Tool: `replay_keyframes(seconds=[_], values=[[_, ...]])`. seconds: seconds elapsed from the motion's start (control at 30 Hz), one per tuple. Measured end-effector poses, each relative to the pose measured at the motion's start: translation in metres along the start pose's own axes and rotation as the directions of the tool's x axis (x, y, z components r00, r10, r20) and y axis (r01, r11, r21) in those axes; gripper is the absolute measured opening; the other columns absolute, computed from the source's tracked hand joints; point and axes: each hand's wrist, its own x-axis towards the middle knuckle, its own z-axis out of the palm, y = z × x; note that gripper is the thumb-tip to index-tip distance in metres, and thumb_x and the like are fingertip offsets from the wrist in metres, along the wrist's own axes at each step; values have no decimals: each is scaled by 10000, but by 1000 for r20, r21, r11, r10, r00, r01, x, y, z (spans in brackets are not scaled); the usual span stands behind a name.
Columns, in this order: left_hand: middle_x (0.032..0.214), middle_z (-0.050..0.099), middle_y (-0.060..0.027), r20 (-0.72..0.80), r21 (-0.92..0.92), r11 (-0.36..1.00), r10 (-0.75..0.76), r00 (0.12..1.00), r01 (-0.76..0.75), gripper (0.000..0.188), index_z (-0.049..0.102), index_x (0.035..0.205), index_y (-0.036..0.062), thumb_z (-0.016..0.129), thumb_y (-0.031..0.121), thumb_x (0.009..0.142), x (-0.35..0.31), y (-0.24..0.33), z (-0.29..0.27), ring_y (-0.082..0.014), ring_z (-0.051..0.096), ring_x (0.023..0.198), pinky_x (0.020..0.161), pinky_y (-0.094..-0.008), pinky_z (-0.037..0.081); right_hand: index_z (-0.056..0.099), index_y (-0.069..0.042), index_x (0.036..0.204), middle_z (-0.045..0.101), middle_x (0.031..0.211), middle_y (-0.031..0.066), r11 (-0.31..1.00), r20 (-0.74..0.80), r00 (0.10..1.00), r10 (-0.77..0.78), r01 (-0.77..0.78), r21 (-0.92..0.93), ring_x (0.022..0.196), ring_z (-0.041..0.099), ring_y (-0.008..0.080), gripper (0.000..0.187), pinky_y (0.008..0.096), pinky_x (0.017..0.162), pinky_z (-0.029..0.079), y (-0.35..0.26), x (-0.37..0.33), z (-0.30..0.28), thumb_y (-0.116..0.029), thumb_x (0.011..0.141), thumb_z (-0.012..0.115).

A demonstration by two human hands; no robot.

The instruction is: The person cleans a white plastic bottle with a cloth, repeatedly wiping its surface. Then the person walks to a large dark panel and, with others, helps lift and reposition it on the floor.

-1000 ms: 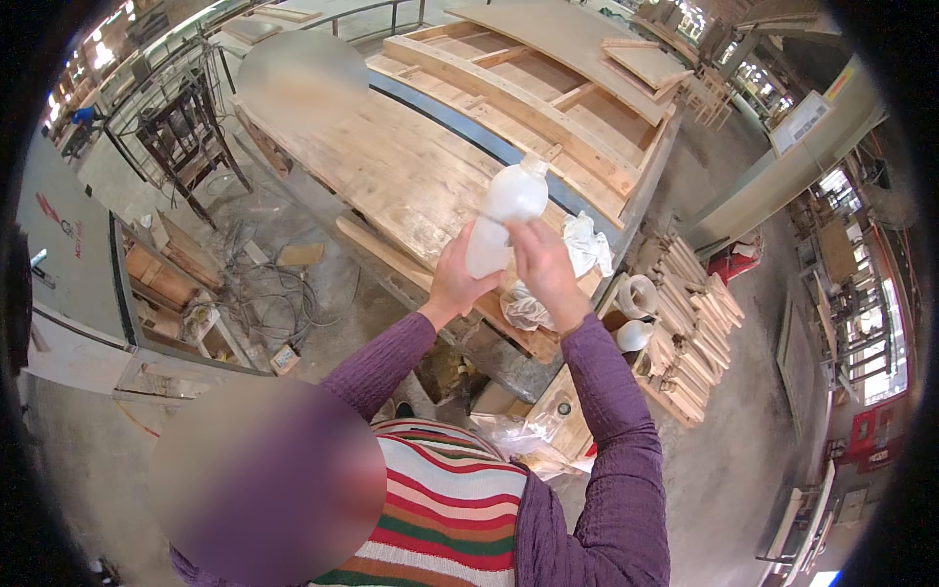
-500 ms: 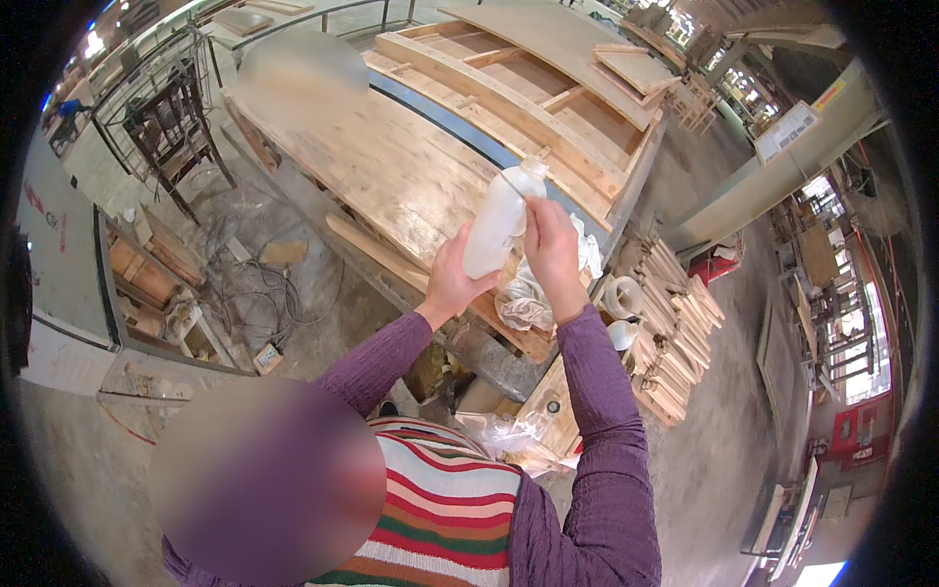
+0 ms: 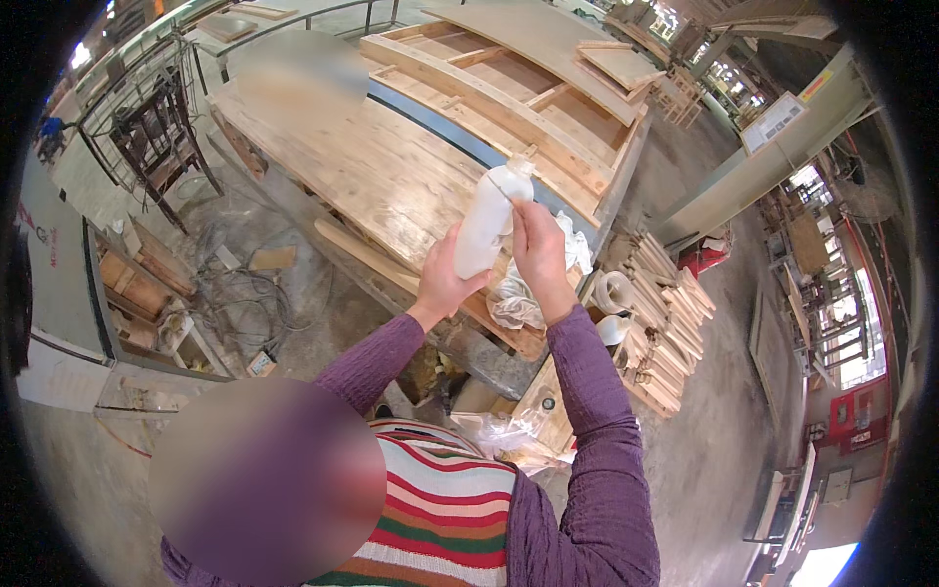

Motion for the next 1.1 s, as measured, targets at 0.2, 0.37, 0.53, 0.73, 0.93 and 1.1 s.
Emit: replay_keyframes(seconds=[0.2, 0.37, 0.53, 0.73, 0.93, 1.1], values=[[1151, 597, -194, 7, 6, 1000, 20, 1000, -20, 916, 371, 1449, 45, 846, 270, 699, -2, 2, 0, -388, 542, 1097, 950, -475, 437, 621, -7, 1036, 647, 760, 143, 948, -2, 961, 278, -274, 163, 614, 622, 233, 105, 342, 588, 487, 3, 14, -12, -80, 961, 609], [1143, 597, -195, -33, -19, 998, 52, 998, -53, 909, 373, 1448, 49, 842, 274, 702, -2, 0, -2, -392, 541, 1086, 938, -475, 439, 584, -47, 938, 608, 779, 188, 993, 21, 997, -68, 69, -94, 709, 632, 382, 56, 429, 608, 500, -6, 4, -8, -44, 899, 624], [1135, 600, -196, 2, 17, 1000, -1, 1000, 1, 894, 385, 1441, 55, 839, 270, 701, 1, -1, 0, -391, 545, 1078, 928, -469, 445, 595, -50, 960, 615, 798, 180, 971, 94, 981, -169, 182, -152, 736, 639, 379, 82, 441, 628, 505, 1, 11, -10, -37, 885, 626], [1127, 606, -193, -27, -18, 998, 60, 998, -61, 873, 402, 1423, 56, 838, 261, 695, 5, -2, 0, -387, 557, 1053, 915, -468, 452, 611, -50, 1001, 623, 805, 187, 1000, 96, 995, -11, 11, -1, 728, 639, 381, 89, 426, 626, 508, 5, 0, -6, -48, 912, 619], [1129, 607, -190, -23, 1, 999, 51, 998, -51, 874, 398, 1423, 48, 838, 271, 702, 0, -3, 0, -380, 560, 1054, 916, -466, 451, 582, -31, 956, 590, 744, 196, 990, 10, 992, -129, 130, -53, 623, 611, 320, 93, 369, 572, 479, 1, 8, -10, -77, 915, 652], [1130, 606, -192, -14, 14, 999, 50, 999, -50, 868, 397, 1425, 52, 834, 272, 707, -1, -4, 2, -378, 560, 1057, 917, -466, 450, 549, -44, 974, 583, 771, 50, 899, 103, 961, 258, -278, 337, 657, 535, 102, 94, 272, 565, 423, 8, 19, -9, -74, 940, 631]])
